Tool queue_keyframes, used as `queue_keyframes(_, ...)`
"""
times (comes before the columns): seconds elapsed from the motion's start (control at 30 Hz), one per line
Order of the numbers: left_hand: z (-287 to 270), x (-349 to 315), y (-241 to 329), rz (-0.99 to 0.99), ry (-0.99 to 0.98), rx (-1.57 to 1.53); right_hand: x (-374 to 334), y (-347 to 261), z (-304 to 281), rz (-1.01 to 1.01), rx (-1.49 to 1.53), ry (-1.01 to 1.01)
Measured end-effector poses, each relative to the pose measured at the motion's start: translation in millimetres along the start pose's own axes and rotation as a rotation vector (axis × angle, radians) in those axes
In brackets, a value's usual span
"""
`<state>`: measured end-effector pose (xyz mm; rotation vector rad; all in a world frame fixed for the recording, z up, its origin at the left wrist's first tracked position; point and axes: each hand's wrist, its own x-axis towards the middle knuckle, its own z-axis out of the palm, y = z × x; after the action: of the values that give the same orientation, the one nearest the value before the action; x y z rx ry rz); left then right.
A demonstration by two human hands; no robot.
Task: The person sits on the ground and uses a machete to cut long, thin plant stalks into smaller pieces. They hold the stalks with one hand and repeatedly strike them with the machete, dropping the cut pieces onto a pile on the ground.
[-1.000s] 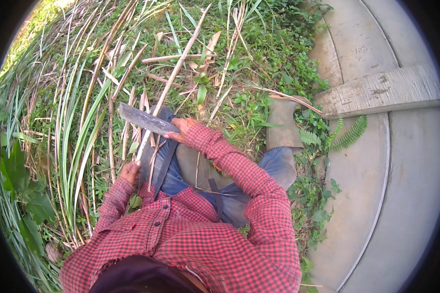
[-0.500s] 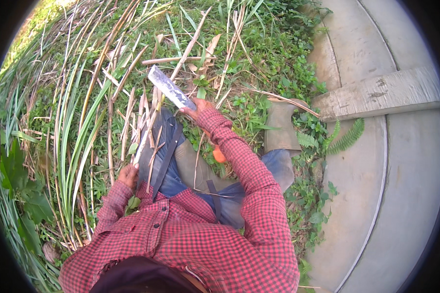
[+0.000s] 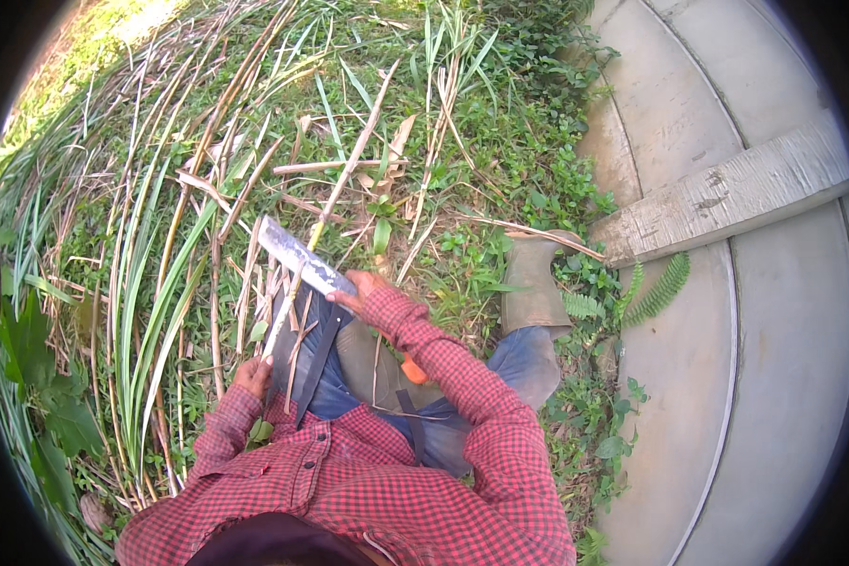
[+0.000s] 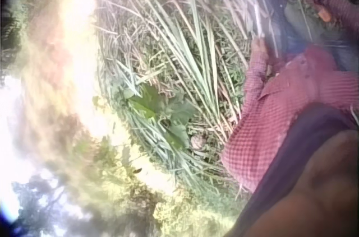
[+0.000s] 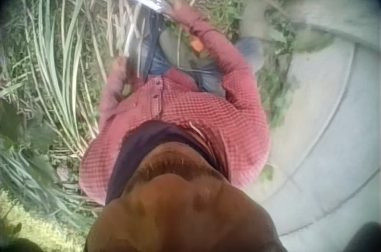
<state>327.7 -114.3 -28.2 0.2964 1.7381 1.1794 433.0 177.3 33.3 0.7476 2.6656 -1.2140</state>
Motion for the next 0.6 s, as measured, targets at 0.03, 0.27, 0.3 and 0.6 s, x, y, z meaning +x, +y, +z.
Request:
queue_keyframes(0.03,4.6,-0.8,9.4,0.019,-0.010,0.009,-10.3,-12.6,8.2,0.001,-0.027,-0.099)
queue_keyframes(0.27,3.2,-2.2,6.2,-0.012,-0.074,-0.129,-15.3,-32.6,-10.9,0.067,0.001,-0.069)
queue_keyframes(0.3,4.0,-7.9,19.8,-0.020,-0.071,-0.109,-5.2,-19.9,-17.0,0.091,0.016,0.030)
queue_keyframes(0.6,-6.0,11.3,-10.5,-0.001,-0.015,-0.031,-12.0,-34.8,17.2,-0.086,-0.087,-0.212)
